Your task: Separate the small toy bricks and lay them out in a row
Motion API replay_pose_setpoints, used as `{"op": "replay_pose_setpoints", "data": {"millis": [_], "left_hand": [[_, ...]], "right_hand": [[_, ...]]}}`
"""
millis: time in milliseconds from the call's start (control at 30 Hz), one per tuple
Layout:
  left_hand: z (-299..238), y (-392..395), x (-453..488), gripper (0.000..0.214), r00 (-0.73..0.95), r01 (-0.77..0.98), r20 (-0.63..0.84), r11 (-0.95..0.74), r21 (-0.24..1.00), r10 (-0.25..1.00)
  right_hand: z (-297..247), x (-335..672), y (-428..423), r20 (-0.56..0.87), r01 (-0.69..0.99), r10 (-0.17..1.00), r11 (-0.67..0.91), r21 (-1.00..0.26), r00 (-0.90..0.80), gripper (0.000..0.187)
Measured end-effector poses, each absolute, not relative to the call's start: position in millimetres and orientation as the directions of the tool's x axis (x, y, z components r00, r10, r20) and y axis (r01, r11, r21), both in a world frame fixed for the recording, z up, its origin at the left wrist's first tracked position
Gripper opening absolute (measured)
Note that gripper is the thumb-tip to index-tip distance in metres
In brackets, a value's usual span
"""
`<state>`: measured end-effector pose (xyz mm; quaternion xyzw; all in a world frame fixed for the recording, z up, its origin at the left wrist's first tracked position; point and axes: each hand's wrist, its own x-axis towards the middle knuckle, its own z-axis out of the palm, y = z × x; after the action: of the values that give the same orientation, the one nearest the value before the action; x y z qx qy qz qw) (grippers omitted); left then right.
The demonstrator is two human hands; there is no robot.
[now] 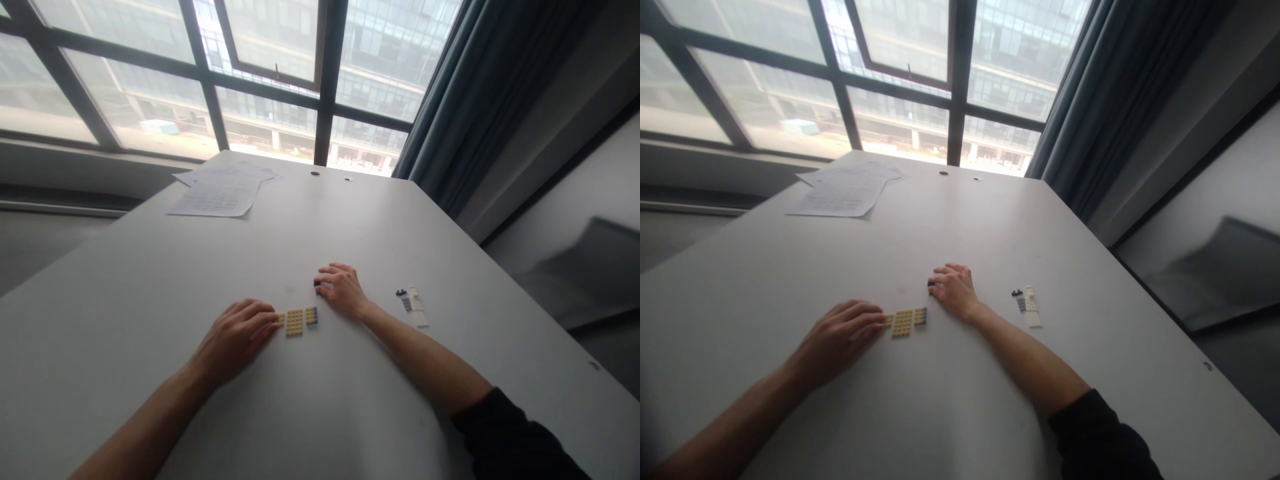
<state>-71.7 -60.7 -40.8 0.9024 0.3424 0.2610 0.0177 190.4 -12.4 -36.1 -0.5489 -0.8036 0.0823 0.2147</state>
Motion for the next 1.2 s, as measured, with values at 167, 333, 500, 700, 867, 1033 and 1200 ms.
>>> {"op": "replay_pose_setpoints", "data": {"millis": [167,333,500,700,867,1033,1200], "left_hand": [[-43,-59,-73,0.016,0.627,0.605,0.472,-0.769,0.206,0.62],[-44,-57,-73,0.017,0.628,0.599,0.478,-0.774,0.208,0.614],[-44,-55,-73,0.017,0.624,0.591,0.49,-0.778,0.215,0.609],[-45,-55,-74,0.017,0.627,0.592,0.492,-0.78,0.204,0.604],[-46,-54,-74,0.016,0.633,0.586,0.486,-0.783,0.208,0.603],[-44,-55,-73,0.018,0.627,0.587,0.487,-0.78,0.22,0.609],[-44,-55,-73,0.017,0.623,0.585,0.494,-0.781,0.221,0.607]], "right_hand": [[-37,221,-14,0.262,0.864,0.916,0.381,-0.329,-0.304,0.02],[-36,274,-19,0.265,0.916,0.932,0.313,-0.25,-0.247,0.019],[-35,313,-25,0.256,0.937,0.94,0.282,-0.209,-0.226,0.021],[-36,338,-31,0.265,0.95,0.941,0.26,-0.175,-0.209,0.022],[-32,365,-31,0.248,0.96,0.956,0.208,-0.19,-0.158,0.02],[-35,383,-30,0.253,0.968,0.96,0.169,-0.186,-0.119,0.019],[-33,390,-28,0.332,0.948,0.936,0.206,-0.241,-0.118,0.022]]}}
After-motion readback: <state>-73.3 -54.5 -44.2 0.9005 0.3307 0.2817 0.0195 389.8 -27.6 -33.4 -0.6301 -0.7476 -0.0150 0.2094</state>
